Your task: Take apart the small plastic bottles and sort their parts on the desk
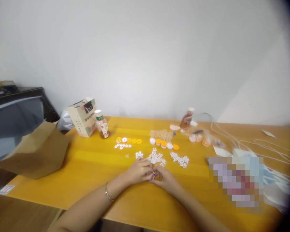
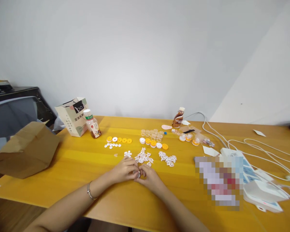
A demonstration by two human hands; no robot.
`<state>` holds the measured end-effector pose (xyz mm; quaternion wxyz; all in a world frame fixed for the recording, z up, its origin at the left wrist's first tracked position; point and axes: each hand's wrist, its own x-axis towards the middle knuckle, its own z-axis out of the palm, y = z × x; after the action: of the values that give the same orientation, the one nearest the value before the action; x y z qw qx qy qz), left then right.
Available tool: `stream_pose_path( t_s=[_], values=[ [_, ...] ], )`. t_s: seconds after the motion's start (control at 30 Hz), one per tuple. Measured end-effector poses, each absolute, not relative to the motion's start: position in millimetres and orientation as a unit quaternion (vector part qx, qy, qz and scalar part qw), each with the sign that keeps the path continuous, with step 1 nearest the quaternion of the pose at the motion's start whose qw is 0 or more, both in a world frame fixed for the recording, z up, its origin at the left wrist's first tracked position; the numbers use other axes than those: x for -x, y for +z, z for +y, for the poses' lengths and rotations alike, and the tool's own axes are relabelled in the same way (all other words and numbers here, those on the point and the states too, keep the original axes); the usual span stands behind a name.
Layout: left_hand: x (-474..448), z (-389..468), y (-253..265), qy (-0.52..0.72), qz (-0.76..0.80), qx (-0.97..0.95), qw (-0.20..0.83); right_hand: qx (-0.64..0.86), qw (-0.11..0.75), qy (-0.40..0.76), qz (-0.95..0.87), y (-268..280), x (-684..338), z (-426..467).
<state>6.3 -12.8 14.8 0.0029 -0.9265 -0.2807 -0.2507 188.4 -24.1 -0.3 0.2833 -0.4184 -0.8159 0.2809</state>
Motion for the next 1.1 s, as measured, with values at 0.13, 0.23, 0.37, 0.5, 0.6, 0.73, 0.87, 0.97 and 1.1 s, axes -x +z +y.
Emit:
stream_pose_path(
  t_s=[0.13, 0.23, 0.37, 0.5, 0.6, 0.73, 0.87, 0.97, 1.1],
  values=[
    [12, 7, 20, -0.303, -0.349, 0.886, 0.038, 0.419, 0.274, 0.297, -0.813, 2, -190, -25],
    [33, 26, 20, -0.285, -0.417, 0.859, 0.086, 0.422, 0.271, 0.299, -0.812, 3, -190, -26],
    [46, 40, 18, -0.225, -0.448, 0.855, 0.130, 0.424, 0.272, 0.294, -0.812, 3, -190, -26],
    [41, 39, 17, -0.162, -0.442, 0.868, 0.159, 0.421, 0.276, 0.289, -0.814, 3, -189, -26],
    [36, 35, 19, -0.121, -0.436, 0.875, 0.171, 0.421, 0.275, 0.292, -0.814, 2, -190, -26],
    [34, 32, 21, -0.105, -0.434, 0.878, 0.171, 0.424, 0.269, 0.294, -0.813, 2, -190, -25],
    [33, 27, 25, -0.118, -0.433, 0.880, 0.156, 0.424, 0.268, 0.293, -0.814, 2, -190, -26],
    [30, 19, 28, -0.159, -0.411, 0.889, 0.122, 0.425, 0.272, 0.294, -0.812, 3, -190, -26],
    [19, 4, 28, -0.184, -0.283, 0.941, 0.035, 0.424, 0.276, 0.294, -0.811, 2, -190, -25]
  ],
)
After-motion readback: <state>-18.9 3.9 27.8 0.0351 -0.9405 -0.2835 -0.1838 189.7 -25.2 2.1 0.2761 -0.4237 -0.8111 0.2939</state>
